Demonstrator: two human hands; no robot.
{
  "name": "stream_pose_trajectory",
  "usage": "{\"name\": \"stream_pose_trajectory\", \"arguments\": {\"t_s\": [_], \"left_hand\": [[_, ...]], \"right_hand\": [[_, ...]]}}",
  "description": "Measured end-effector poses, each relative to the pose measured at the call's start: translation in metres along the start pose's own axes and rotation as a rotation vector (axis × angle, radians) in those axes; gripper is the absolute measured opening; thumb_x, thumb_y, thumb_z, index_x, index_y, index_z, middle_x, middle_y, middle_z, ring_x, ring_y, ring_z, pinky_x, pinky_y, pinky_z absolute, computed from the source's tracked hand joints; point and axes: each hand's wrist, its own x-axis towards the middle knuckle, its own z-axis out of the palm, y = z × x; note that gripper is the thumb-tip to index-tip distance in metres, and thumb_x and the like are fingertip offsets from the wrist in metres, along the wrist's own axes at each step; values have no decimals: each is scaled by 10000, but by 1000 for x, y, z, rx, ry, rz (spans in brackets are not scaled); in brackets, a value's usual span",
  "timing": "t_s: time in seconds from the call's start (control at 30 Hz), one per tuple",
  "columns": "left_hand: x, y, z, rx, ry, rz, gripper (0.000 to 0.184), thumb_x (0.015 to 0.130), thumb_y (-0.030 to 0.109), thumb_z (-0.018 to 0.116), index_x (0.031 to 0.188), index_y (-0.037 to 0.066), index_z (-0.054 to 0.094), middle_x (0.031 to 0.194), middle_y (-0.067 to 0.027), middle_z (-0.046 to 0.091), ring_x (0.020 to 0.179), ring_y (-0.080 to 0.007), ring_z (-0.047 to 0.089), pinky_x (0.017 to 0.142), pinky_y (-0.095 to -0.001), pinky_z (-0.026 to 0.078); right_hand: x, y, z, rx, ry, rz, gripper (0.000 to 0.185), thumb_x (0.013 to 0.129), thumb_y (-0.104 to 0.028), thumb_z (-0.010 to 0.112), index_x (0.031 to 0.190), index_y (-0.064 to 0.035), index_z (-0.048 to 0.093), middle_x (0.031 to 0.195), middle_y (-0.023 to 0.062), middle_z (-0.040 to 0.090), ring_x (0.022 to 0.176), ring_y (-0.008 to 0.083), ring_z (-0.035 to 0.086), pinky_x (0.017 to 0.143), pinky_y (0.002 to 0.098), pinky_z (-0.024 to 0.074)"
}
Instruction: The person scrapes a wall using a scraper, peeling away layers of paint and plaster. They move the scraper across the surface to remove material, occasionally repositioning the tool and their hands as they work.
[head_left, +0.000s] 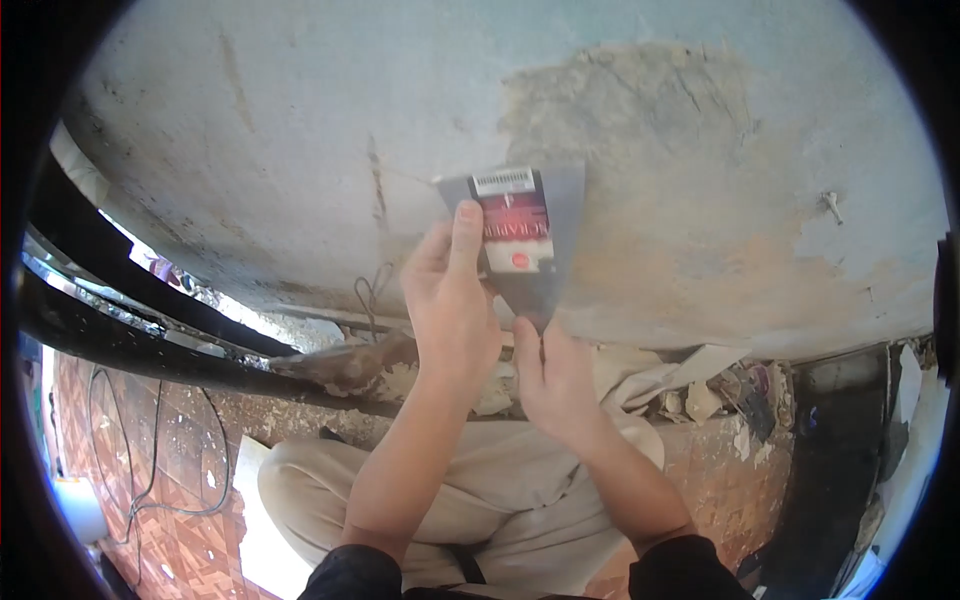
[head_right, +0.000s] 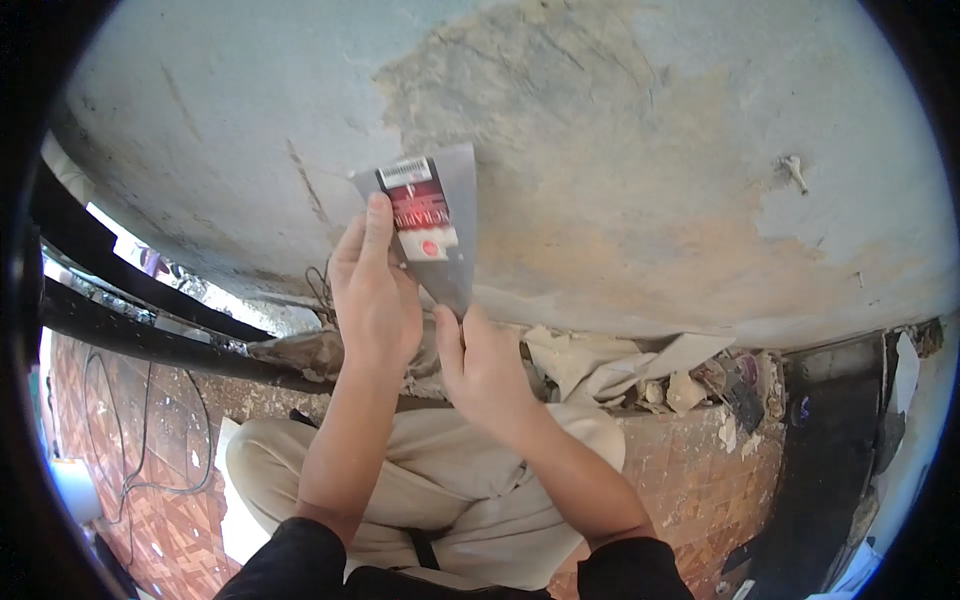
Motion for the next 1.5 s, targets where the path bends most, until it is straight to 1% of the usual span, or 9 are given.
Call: {"name": "stream_pose_trajectory", "arguments": {"t_s": [0.3, 0.47, 0.6, 0.7, 0.77, 0.93, 1.27, 1.4, 1.5], "left_hand": [[10, 12, -10, 253, -19, 7, 307, 959, 263, 618, 845, -16, 676, 719, -12, 646, 638, -46, 530, 549, -225, 401], [9, 27, -10, 431, 34, 84, 307, 942, 242, 639, 799, -27, 675, 654, -4, 636, 614, -18, 474, 527, -214, 351], [10, 35, -10, 536, 3, 147, 295, 936, 221, 647, 796, -37, 673, 637, -7, 641, 600, -18, 483, 522, -216, 357], [11, 29, -12, 417, -35, 62, 293, 954, 246, 625, 836, -13, 690, 702, -24, 671, 637, -29, 538, 540, -212, 399], [8, 22, -4, 242, -67, -30, 293, 966, 268, 607, 873, 4, 693, 761, -34, 686, 670, -49, 578, 572, -220, 445], [6, 16, 5, -215, -195, -260, 307, 993, 316, 550, 1013, 38, 677, 927, -61, 705, 776, -125, 670, 683, -281, 562], [9, 19, 2, -329, -226, -317, 298, 1013, 296, 502, 1014, 43, 658, 924, -95, 710, 800, -174, 698, 666, -337, 596], [11, 15, -5, -5, -92, -184, 269, 999, 267, 540, 955, 35, 670, 890, -77, 705, 731, -145, 676, 635, -311, 575], [9, 18, -16, 313, -55, -29, 257, 991, 255, 560, 928, 34, 675, 871, -63, 700, 710, -130, 661, 626, -292, 560]], "right_hand": [[1, 2, 18, 157, -53, 235, 238, 1012, -188, 471, 900, 22, 489, 534, 153, 535, 434, 265, 549, 424, 369, 382], [-6, -20, 45, 849, -153, 568, 343, 1062, -303, 316, 826, -67, 395, 550, -25, 329, 413, 84, 352, 378, 262, 280], [-8, -29, 54, 1015, -147, 555, 356, 1064, -310, 303, 822, -66, 394, 553, -25, 303, 420, 80, 327, 378, 255, 266], [-11, -16, 46, 862, -108, 514, 236, 1044, -255, 415, 932, -50, 452, 562, 22, 428, 451, 119, 444, 412, 300, 344], [-7, -4, 16, -48, -13, 236, 231, 1013, -214, 488, 896, -15, 508, 537, 118, 495, 435, 221, 500, 428, 372, 364], [4, -55, -44, -398, 4, 132, 195, 966, -151, 552, 916, 37, 557, 568, 185, 526, 471, 368, 516, 465, 411, 379], [12, -75, -45, -655, -7, 66, 183, 960, -141, 550, 930, 39, 567, 597, 219, 545, 554, 419, 562, 499, 453, 406], [5, -25, -18, -235, 8, 134, 189, 971, -153, 540, 925, 29, 548, 615, 200, 566, 507, 367, 557, 491, 424, 419], [-8, 4, 34, -451, 159, -247, 209, 982, -168, 532, 901, 25, 531, 606, 176, 556, 482, 307, 546, 481, 401, 415]]}}
